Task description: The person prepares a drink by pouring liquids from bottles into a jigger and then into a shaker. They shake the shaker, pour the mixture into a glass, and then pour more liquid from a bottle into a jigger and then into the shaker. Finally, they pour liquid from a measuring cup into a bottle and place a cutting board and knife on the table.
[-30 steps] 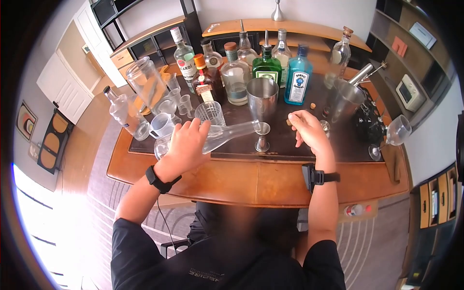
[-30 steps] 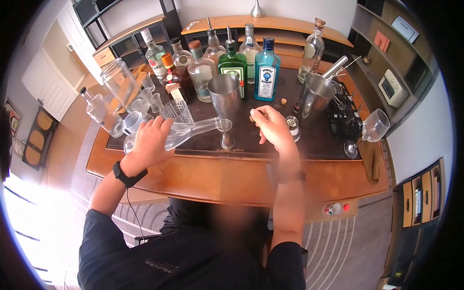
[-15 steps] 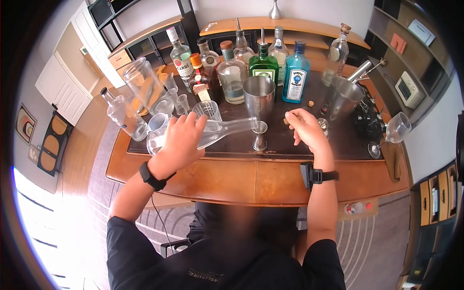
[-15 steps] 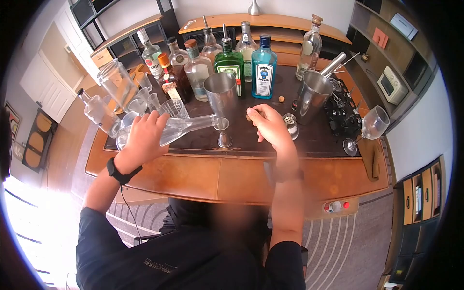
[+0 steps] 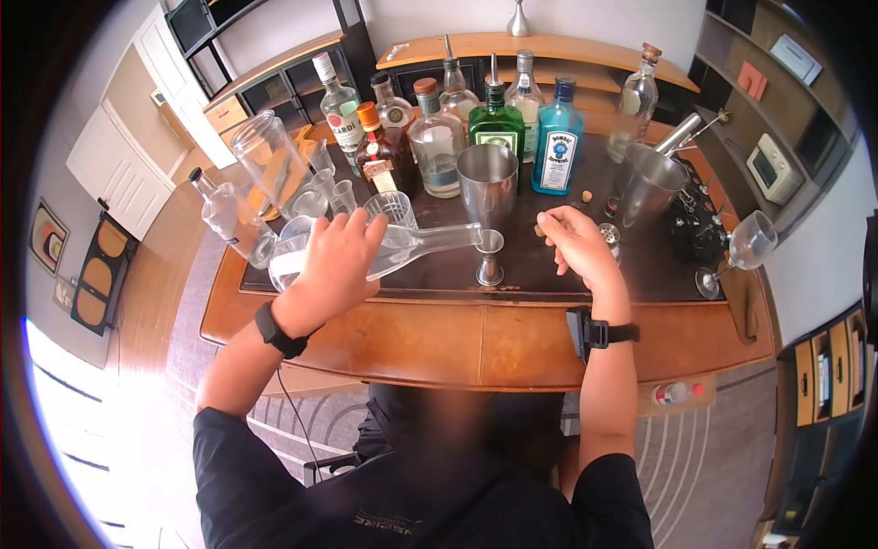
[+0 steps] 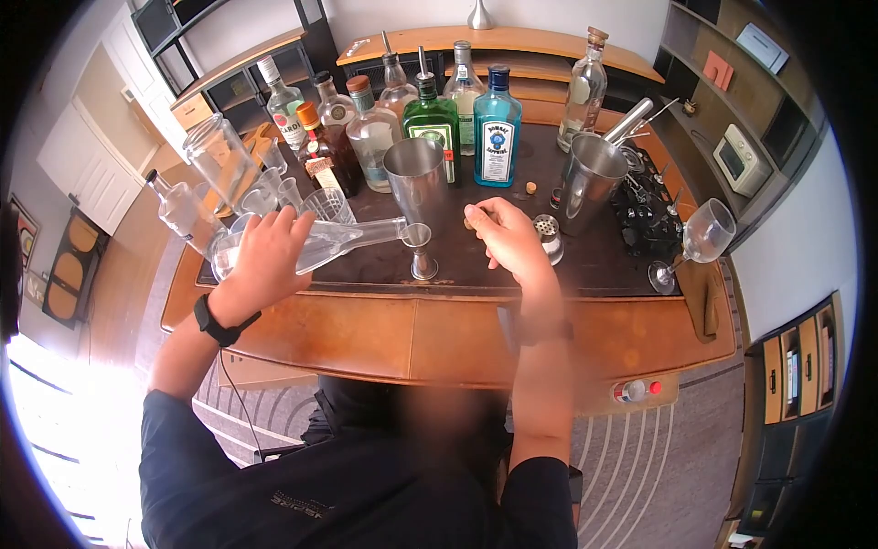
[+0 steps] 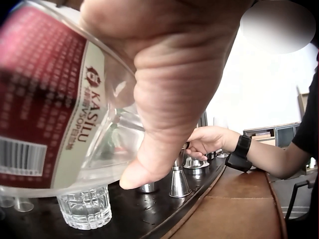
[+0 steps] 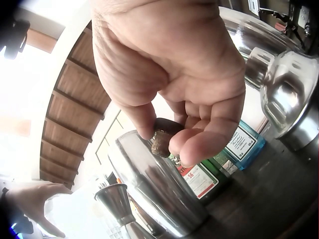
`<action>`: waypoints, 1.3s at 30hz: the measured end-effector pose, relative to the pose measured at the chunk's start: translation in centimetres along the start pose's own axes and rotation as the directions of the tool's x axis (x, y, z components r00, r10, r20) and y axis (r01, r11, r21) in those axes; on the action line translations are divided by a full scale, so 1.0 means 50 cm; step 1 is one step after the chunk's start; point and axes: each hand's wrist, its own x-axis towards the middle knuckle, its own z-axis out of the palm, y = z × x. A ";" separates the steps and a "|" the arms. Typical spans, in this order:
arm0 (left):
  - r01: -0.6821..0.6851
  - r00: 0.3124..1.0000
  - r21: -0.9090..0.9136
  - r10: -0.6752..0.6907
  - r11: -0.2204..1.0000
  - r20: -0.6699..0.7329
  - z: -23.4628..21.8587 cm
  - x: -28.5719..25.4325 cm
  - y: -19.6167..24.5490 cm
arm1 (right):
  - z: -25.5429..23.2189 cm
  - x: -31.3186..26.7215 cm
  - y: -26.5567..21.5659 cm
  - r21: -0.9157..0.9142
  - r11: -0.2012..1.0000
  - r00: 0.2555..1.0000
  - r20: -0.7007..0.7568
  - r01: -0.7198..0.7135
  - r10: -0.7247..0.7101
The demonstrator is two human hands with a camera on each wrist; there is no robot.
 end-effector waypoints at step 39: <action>-0.044 0.999 0.090 0.044 0.995 0.000 -0.022 0.010 -0.001 | -0.005 -0.004 -0.001 -0.010 1.000 1.000 0.001 -0.023 0.023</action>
